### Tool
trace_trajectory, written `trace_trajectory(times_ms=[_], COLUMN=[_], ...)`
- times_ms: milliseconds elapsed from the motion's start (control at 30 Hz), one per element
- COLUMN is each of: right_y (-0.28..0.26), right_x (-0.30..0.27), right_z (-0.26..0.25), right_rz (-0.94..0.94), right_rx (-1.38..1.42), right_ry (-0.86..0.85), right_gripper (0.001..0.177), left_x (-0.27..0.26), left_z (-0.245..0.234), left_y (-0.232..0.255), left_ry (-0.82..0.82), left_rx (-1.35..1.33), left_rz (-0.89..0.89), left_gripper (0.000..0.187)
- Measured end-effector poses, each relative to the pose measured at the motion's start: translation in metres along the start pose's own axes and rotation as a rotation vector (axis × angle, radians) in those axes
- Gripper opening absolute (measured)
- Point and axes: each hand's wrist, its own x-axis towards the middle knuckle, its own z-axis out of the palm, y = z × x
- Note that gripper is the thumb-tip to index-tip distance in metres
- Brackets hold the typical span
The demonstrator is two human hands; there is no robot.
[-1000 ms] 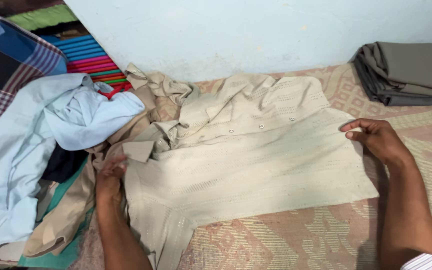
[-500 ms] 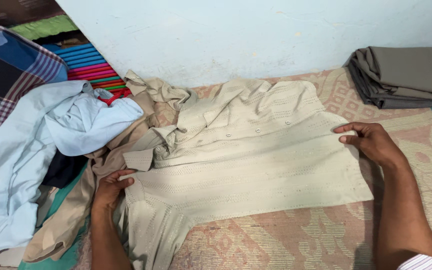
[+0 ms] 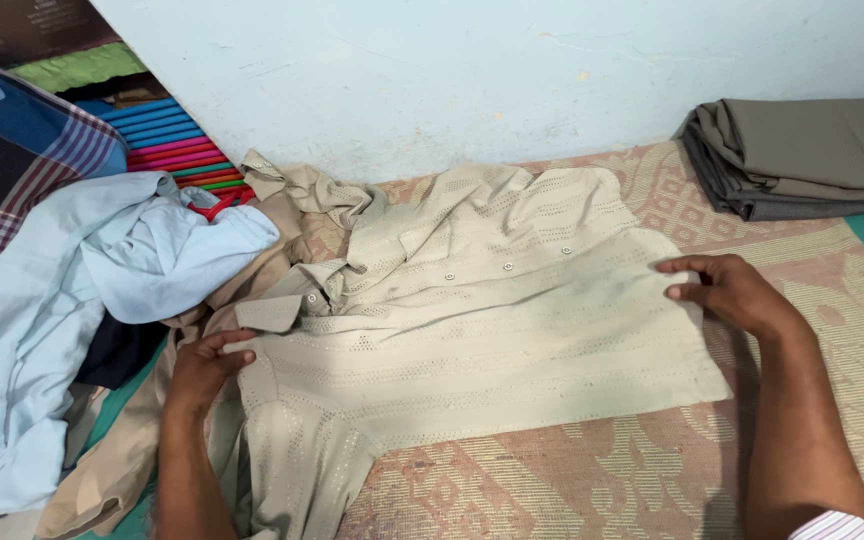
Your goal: The person folds a pair of trousers on a bed, smooths them by hand, then unfolds and spreads out a patterned shirt to align the front panels.
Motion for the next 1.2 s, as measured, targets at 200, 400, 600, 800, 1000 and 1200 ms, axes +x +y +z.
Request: trace_trajectory(times_ms=[200, 400, 600, 800, 1000, 1200], right_y=[0.003, -0.007, -0.007, -0.01, -0.023, 0.02], right_x=[0.002, -0.006, -0.008, -0.021, -0.032, -0.033], right_z=[0.003, 0.005, 0.001, -0.007, -0.007, -0.035], right_rz=[0.045, 0.059, -0.094, -0.25, -0.121, -0.202], right_rx=[-0.139, -0.079, -0.124, -0.092, -0.134, 0.375], right_ry=[0.079, 0.217, 0.224, 0.143, 0.065, -0.171], right_gripper=[0.032, 0.023, 0.018, 0.016, 0.016, 0.009], left_x=[0.014, 0.002, -0.026, -0.056, -0.065, -0.068], left_z=[0.003, 0.019, 0.015, -0.008, -0.006, -0.021], left_y=[0.011, 0.014, -0.009, -0.05, -0.056, -0.061], left_ry=[0.022, 0.253, 0.373, 0.268, 0.25, -0.162], left_rx=[0.229, 0.339, 0.217, 0.008, 0.028, -0.139], left_rz=[0.014, 0.119, 0.156, 0.204, 0.165, 0.104], left_gripper=[0.029, 0.03, 0.028, 0.025, 0.022, 0.022])
